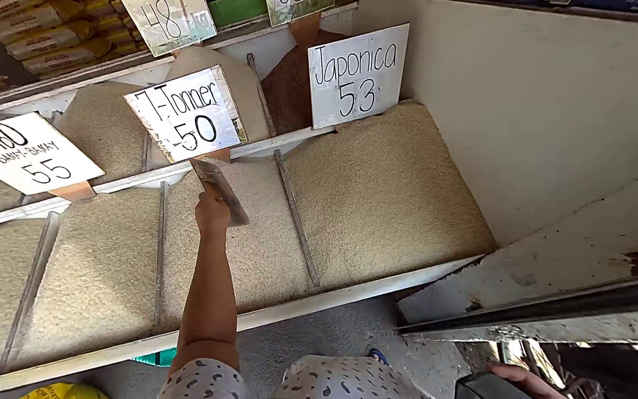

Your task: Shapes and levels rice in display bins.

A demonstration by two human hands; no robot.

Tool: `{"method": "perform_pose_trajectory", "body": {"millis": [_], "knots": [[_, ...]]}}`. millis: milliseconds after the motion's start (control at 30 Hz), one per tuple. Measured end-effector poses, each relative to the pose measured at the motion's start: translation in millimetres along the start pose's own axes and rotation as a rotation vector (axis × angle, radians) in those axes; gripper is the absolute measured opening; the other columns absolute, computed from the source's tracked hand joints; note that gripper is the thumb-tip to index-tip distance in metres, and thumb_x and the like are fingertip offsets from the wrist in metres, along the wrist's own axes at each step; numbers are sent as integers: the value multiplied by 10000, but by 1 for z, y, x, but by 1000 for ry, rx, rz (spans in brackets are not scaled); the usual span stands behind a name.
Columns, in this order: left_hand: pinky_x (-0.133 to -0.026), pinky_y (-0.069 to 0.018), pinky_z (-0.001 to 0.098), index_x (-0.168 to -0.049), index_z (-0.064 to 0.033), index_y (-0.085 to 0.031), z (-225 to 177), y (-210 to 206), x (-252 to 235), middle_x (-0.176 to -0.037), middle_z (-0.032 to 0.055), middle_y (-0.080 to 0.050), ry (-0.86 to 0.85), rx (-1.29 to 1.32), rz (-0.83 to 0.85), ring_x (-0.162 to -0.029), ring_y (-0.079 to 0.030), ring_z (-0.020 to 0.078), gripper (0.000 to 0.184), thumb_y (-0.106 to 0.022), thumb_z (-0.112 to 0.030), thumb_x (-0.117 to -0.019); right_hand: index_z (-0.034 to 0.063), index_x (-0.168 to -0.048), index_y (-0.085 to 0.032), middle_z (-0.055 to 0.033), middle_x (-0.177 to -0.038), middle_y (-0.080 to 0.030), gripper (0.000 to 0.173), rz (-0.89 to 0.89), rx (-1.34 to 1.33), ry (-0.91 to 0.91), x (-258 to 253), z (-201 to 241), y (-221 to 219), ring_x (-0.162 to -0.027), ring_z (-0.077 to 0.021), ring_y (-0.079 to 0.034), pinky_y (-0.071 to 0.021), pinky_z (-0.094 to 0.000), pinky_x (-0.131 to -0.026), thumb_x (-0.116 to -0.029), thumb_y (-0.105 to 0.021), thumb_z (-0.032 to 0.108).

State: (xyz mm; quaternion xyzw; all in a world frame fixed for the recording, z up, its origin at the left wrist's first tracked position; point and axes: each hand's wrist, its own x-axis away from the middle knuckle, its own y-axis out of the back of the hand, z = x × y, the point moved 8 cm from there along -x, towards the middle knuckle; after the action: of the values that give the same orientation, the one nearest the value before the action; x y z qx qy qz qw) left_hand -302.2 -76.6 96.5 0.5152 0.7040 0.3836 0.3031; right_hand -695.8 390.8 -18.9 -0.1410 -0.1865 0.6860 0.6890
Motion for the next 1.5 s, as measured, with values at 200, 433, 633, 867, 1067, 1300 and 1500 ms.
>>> {"method": "perform_pose_trajectory", "body": {"millis": [200, 433, 633, 867, 1067, 1300, 1500], "knots": [[-960, -562, 519, -1404, 30, -459, -8, -97, 98, -1153, 228, -694, -130, -53, 328, -1088, -709, 347, 447, -549, -244, -1062, 176, -1352, -658, -20, -1242, -724, 628, 77, -25, 31, -20, -2, -19, -1122, -102, -679, -549, -269, -972, -911, -614, 620], [-978, -554, 527, -1433, 18, -444, 12, -131, 114, -1190, 234, -692, -135, -141, 442, -1133, -697, 368, 466, -538, -263, -1073, 187, -1393, -632, -23, -1254, -716, 672, 217, -12, -20, -35, -13, -34, -1123, -89, -673, -550, -256, -970, -897, -618, 639], [-887, -560, 622, -1391, 13, -464, 58, -31, 72, -1093, 279, -698, -25, -42, 155, -1035, -710, 445, 434, -536, -282, -1080, 180, -1403, -623, -25, -1253, -716, 674, 223, 26, 32, -29, -16, -45, -1121, -84, -676, -560, -248, -955, -919, -583, 648], [-851, -590, 548, -1428, 33, -374, 42, -88, 145, -1036, 250, -682, -154, 93, 434, -955, -722, 375, 482, -552, -233, -1068, 191, -1397, -628, -9, -1264, -710, 684, 196, 91, 101, -23, -21, -57, -1132, -72, -667, -553, -231, -955, -915, -562, 671], [-980, -546, 555, -1469, 11, -404, 54, -108, 142, -1207, 261, -675, -179, 16, 557, -1135, -688, 389, 470, -509, -244, -1088, 233, -1414, -616, 41, -1346, -667, 667, 271, 141, 51, -35, -23, -79, -1211, -53, -619, -508, -230, -1024, -914, -566, 671], [-889, -547, 620, -1179, -26, -690, 104, 2, 87, -1010, 200, -727, -714, 16, 474, -969, -714, 366, 212, -588, -169, -1060, 220, -1402, -623, 30, -1306, -689, 683, 257, 164, 59, -48, -41, -96, -1160, -55, -648, -538, -216, -971, -912, -540, 688], [-916, -550, 595, -1126, -47, -729, 166, -25, 116, -1026, 173, -738, -747, -327, 695, -989, -718, 353, 169, -602, -124, -1046, 207, -1394, -630, 20, -1281, -699, 681, 301, 118, 40, -63, -50, -115, -1134, -59, -660, -549, -214, -947, -903, -565, 674]]}}
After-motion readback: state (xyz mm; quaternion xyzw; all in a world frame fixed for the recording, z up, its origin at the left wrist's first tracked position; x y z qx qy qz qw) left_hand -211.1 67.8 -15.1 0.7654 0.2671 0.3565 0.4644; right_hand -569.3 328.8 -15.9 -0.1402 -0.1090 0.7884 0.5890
